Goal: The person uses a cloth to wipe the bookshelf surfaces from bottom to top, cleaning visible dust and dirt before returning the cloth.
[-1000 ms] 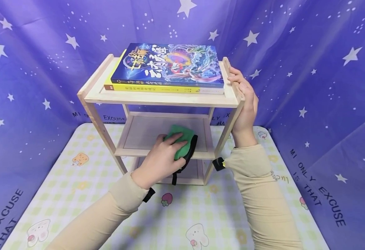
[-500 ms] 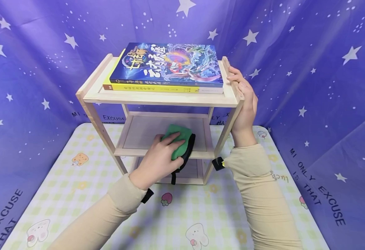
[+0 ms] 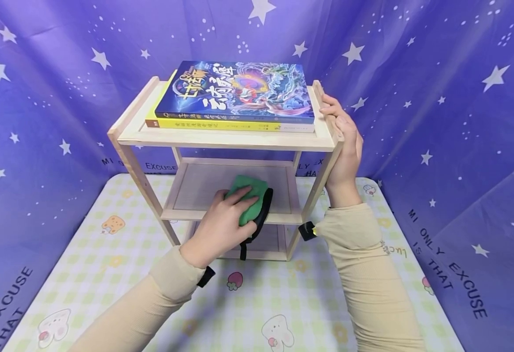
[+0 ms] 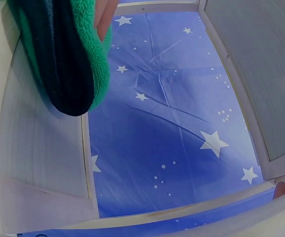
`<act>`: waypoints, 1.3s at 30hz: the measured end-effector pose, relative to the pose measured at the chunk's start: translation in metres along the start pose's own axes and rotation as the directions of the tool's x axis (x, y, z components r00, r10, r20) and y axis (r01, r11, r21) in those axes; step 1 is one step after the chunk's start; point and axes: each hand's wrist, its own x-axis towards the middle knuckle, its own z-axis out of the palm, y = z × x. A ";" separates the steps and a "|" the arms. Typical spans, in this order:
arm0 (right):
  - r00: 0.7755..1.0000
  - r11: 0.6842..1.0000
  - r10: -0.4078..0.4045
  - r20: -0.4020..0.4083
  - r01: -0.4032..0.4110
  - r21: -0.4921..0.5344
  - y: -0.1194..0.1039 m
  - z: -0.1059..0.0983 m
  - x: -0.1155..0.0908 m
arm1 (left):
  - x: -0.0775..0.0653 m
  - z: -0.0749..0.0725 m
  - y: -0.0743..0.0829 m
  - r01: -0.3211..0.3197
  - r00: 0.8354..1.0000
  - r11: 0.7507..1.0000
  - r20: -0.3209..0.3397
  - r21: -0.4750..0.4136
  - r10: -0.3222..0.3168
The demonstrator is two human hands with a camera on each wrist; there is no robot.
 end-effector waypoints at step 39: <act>1.000 1.000 0.008 0.010 -0.008 -0.023 -0.001 0.000 0.000 | -0.014 -0.007 -0.015 0.093 0.995 0.993 -0.030 -0.067 -0.095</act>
